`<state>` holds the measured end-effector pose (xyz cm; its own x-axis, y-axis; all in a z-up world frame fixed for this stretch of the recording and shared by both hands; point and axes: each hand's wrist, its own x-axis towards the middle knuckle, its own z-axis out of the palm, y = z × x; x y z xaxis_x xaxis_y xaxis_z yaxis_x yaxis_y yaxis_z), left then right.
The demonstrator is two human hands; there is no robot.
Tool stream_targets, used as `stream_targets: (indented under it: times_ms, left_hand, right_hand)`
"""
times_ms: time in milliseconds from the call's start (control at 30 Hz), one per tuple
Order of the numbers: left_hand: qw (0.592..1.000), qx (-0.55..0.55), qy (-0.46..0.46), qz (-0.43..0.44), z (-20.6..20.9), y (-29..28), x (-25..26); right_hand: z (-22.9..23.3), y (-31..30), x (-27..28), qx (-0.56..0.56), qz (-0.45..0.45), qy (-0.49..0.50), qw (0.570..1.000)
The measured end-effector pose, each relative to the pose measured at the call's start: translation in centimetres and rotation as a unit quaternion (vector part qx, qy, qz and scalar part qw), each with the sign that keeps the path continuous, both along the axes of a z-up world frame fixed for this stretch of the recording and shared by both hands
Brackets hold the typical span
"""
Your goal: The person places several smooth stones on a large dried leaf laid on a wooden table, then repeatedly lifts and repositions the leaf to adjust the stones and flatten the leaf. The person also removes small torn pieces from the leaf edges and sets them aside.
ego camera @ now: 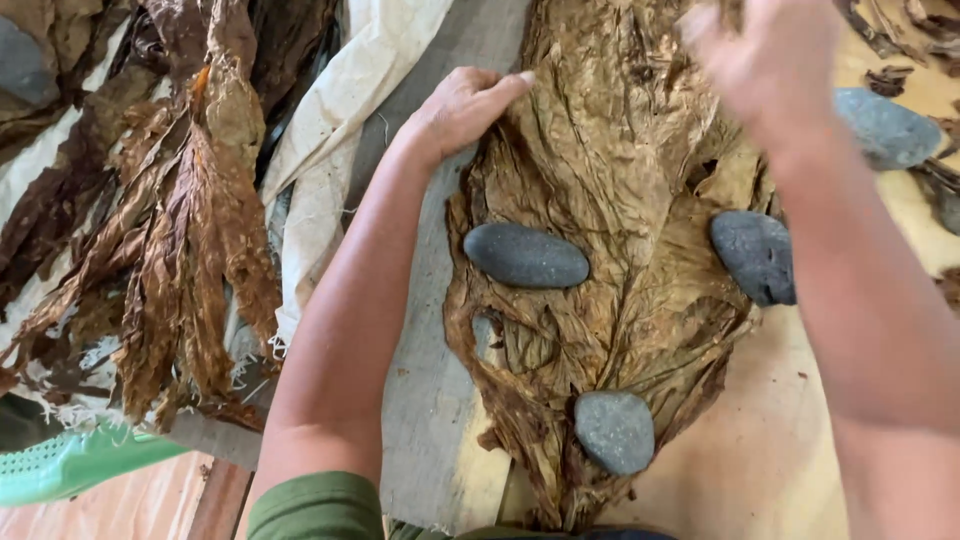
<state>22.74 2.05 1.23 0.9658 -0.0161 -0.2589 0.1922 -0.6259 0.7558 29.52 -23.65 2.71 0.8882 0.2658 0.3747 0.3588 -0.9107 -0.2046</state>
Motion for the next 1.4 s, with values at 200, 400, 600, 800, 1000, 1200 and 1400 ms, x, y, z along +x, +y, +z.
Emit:
stream_targets:
  times_ms: [200,400,600,800,1000,1200,1400]
  left_hand:
    - [0.998,-0.041,-0.036,-0.018,-2.0,0.2,-0.3]
    - [0.995,-0.096,0.028,-0.017,-2.1,-0.1,-2.7]
    - [0.989,-0.106,0.012,0.098,-2.2,0.2,-4.8]
    - [0.966,-0.155,0.020,0.205,-1.5,1.0,-9.0]
    - [0.963,-0.147,0.045,0.219,-0.9,0.8,-9.5]
    - [0.963,-0.108,0.084,0.231,-0.6,1.8,-11.4]
    - [0.983,-0.101,0.093,0.125,1.5,1.3,-15.2]
  right_hand:
    - [-1.1,6.2,-15.3,-0.138,0.252,0.232,0.929]
    - [-5.7,6.3,-16.5,-0.230,0.263,0.018,0.937]
    - [2.1,5.3,-20.4,-0.080,0.188,0.205,0.957]
    - [5.5,1.5,-20.7,0.189,0.119,0.232,0.947]
    - [2.3,3.6,-18.2,0.138,0.098,0.207,0.964]
    - [-5.4,4.9,-13.2,-0.053,0.124,0.074,0.988]
    - [-7.1,4.3,-11.7,-0.007,0.136,0.106,0.985]
